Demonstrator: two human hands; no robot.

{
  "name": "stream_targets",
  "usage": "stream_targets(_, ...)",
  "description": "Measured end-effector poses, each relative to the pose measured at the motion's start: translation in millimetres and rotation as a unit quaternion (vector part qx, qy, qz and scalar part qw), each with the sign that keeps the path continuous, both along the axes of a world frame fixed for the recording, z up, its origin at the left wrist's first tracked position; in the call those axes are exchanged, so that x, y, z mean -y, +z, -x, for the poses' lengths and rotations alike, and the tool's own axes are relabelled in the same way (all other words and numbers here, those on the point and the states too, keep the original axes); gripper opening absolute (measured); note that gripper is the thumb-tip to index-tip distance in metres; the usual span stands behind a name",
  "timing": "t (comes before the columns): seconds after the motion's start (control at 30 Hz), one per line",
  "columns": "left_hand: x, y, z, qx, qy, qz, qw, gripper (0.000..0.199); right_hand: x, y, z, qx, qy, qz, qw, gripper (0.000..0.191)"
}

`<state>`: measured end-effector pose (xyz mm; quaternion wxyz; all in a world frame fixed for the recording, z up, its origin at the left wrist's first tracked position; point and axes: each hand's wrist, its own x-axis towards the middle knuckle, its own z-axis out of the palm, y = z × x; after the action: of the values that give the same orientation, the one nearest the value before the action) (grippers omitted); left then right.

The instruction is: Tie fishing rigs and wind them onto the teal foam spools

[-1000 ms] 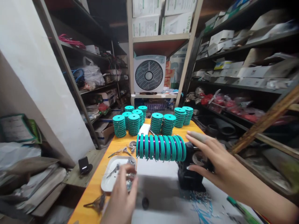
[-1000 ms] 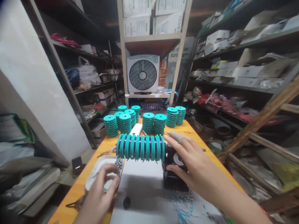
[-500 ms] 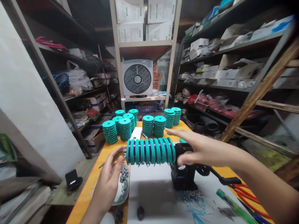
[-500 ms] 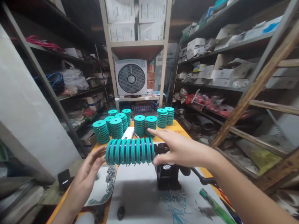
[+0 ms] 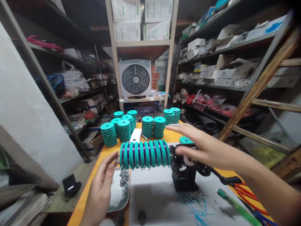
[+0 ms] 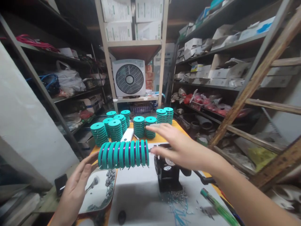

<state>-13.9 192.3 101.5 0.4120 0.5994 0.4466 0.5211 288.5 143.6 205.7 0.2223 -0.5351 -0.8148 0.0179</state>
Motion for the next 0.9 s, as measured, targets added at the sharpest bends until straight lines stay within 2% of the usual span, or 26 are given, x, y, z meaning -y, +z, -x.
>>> stream_targets(0.07, -1.7, -1.0, 1.4, -0.001, -0.008, -0.001, 1.0, 0.044, 0.5, -5.8, 9.5, 0.037, 0.052, 0.018, 0.998, 0.082)
stream_targets(0.1, -2.3, -1.0, 1.4, -0.003, -0.012, 0.001, 1.0, 0.044, -2.1, -9.2, 13.9, 0.042, 0.068, 0.026, 0.996, 0.084)
stream_targets(0.2, -3.0, -0.2, -0.2, -0.006, -0.018, 0.004, 1.0, 0.044, -17.1, -14.8, 20.9, 0.0, 0.06, 0.021, 0.998, 0.064)
stream_targets(0.3, -2.3, -0.3, -1.2, 0.001, -0.02, 0.005, 1.0, 0.044, -29.2, -11.1, 20.4, -0.057, 0.052, 0.0, 0.997, 0.048)
stream_targets(0.4, -1.2, -2.0, 0.3, 0.006, -0.025, 0.007, 1.0, 0.043, -29.6, -4.7, 19.5, -0.07, 0.04, -0.037, 0.996, 0.041)
stream_targets(0.47, -0.7, -3.5, 2.1, 0.008, -0.025, 0.009, 1.0, 0.042, -24.9, -1.6, 18.9, -0.051, 0.046, -0.033, 0.997, 0.041)
stream_targets(0.57, -0.6, -5.1, 4.2, 0.012, -0.027, 0.017, 0.999, 0.041, -15.4, 1.5, 15.5, -0.015, 0.051, -0.005, 0.999, 0.05)
stream_targets(0.73, 0.3, -4.1, 3.0, 0.001, -0.029, 0.009, 1.0, 0.041, -8.8, -3.0, 8.7, 0.074, 0.038, 0.035, 0.996, 0.086)
stream_targets(0.9, 4.8, 3.4, 0.2, -0.024, -0.038, 0.006, 0.999, 0.044, -19.6, -21.5, 19.0, 0.084, 0.028, 0.015, 0.996, 0.086)
